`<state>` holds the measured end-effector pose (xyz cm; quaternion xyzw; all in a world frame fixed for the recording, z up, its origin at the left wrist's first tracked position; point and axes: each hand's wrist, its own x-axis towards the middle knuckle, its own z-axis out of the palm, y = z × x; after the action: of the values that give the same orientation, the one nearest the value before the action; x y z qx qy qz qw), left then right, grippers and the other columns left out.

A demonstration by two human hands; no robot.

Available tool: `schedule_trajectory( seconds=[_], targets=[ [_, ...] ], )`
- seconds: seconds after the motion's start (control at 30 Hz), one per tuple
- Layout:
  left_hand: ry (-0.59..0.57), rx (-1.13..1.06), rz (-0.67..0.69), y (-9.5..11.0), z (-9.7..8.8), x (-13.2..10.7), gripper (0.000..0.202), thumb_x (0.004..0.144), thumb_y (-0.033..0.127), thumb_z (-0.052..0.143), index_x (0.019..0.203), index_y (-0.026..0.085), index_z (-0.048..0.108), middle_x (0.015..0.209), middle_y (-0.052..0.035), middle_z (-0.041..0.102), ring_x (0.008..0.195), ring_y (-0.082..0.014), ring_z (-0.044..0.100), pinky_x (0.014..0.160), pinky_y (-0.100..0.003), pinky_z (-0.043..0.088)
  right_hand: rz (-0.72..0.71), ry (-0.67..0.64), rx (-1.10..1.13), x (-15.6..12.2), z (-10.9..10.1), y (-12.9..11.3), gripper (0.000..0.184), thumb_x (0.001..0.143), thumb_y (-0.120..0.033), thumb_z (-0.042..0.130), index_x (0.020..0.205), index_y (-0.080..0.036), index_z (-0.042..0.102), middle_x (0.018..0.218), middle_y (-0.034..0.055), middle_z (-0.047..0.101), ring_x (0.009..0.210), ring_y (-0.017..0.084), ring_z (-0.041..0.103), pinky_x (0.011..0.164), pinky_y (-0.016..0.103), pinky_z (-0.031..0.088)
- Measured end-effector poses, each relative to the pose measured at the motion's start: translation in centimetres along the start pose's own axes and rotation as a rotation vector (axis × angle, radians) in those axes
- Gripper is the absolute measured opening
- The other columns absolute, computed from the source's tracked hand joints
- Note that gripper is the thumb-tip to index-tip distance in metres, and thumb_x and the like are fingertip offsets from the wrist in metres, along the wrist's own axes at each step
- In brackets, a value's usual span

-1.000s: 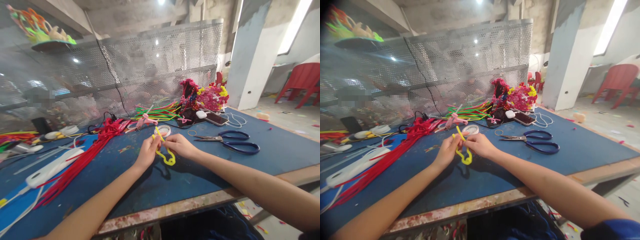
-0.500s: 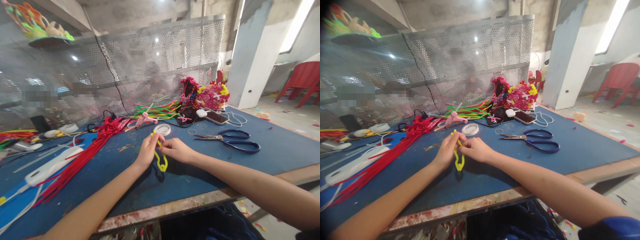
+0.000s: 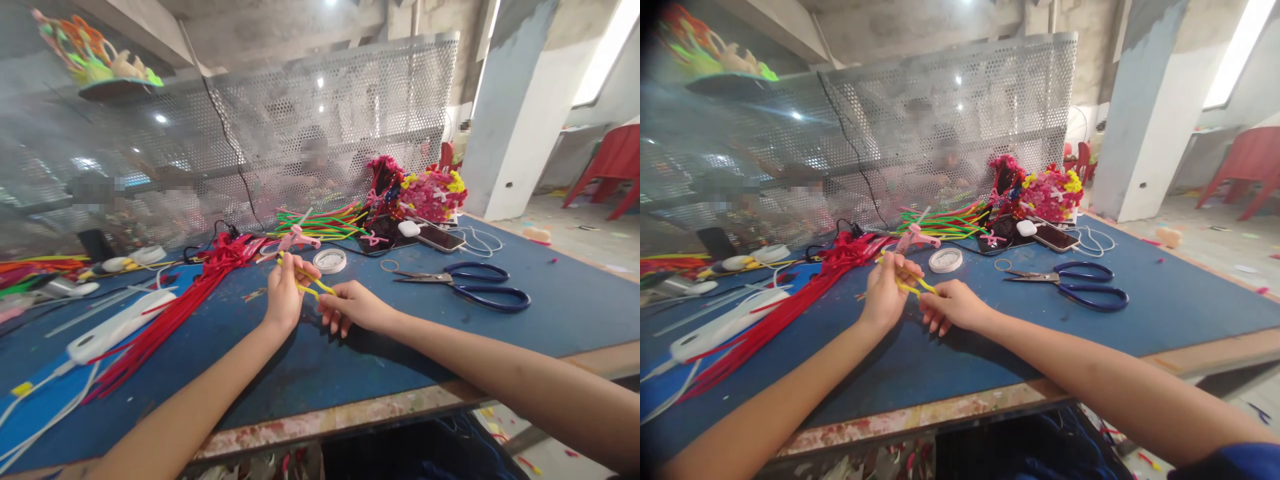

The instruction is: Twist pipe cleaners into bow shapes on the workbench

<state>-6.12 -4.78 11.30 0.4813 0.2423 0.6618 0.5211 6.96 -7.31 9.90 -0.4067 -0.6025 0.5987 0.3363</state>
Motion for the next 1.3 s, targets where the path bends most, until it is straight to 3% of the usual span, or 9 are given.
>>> schedule_trajectory(
  seconds=[0.13, 0.4, 0.7, 0.93, 1.1, 1.3],
  targets=[
    [0.043, -0.156, -0.055, 0.0, -0.1, 0.4, 0.031, 0.078, 0.043, 0.055, 0.064, 0.018, 0.043, 0.054, 0.0052, 0.055, 0.056, -0.0084, 0.058, 0.059, -0.02, 0.047, -0.034, 0.102, -0.024, 0.1, -0.4, -0.2, 0.025, 0.085, -0.029, 0.047, 0.068, -0.012, 0.056, 0.053, -0.0019, 0.058, 0.037, 0.004, 0.05, 0.033, 0.013, 0.04],
    [0.134, -0.405, -0.282, 0.5, -0.1, 1.2, 0.035, 0.083, 0.033, 0.052, 0.055, 0.017, 0.037, 0.046, 0.0073, 0.041, 0.043, -0.0037, 0.046, 0.049, -0.015, 0.043, 0.013, -0.003, -0.083, 0.0, -0.3, -0.2, 0.032, 0.084, -0.031, 0.046, 0.061, -0.012, 0.057, 0.044, -0.0032, 0.056, 0.03, 0.002, 0.043, 0.031, 0.012, 0.031],
    [0.149, -0.394, -0.366, 1.1, -0.3, 2.0, 0.039, 0.087, 0.026, 0.045, 0.052, 0.017, 0.033, 0.042, 0.0077, 0.03, 0.034, -0.0022, 0.034, 0.035, -0.012, 0.031, 0.09, -0.096, 0.039, -0.5, 0.2, -0.7, 0.032, 0.084, -0.03, 0.045, 0.061, -0.011, 0.056, 0.045, -0.0016, 0.057, 0.032, 0.002, 0.044, 0.031, 0.012, 0.03],
    [0.129, -0.323, -0.426, 1.0, -0.5, 2.3, 0.039, 0.09, 0.022, 0.037, 0.052, 0.017, 0.032, 0.041, 0.0079, 0.03, 0.033, -0.002, 0.035, 0.036, -0.011, 0.031, 0.121, -0.175, 0.113, -0.8, 0.2, -0.8, 0.03, 0.085, -0.027, 0.043, 0.063, -0.011, 0.055, 0.048, -0.0001, 0.058, 0.034, 0.003, 0.044, 0.032, 0.012, 0.032],
    [0.038, -0.226, -0.352, 1.0, -0.6, 1.9, 0.035, 0.084, 0.036, 0.049, 0.056, 0.017, 0.037, 0.042, 0.0076, 0.035, 0.036, -0.0038, 0.037, 0.037, -0.013, 0.032, 0.056, -0.167, 0.11, -0.6, 0.3, -0.2, 0.025, 0.086, -0.028, 0.043, 0.075, -0.011, 0.058, 0.056, -0.0012, 0.058, 0.038, 0.002, 0.043, 0.034, 0.012, 0.032],
    [-0.053, -0.034, -0.102, 0.9, -0.4, 1.3, 0.041, 0.076, 0.051, 0.053, 0.057, 0.018, 0.036, 0.042, 0.0083, 0.034, 0.036, -0.0048, 0.036, 0.036, -0.016, 0.03, -0.127, 0.118, -0.063, 0.1, -0.3, 0.0, 0.023, 0.077, -0.027, 0.055, 0.061, -0.012, 0.057, 0.044, -0.0056, 0.048, 0.036, 0.002, 0.038, 0.035, 0.014, 0.029]
  ],
)
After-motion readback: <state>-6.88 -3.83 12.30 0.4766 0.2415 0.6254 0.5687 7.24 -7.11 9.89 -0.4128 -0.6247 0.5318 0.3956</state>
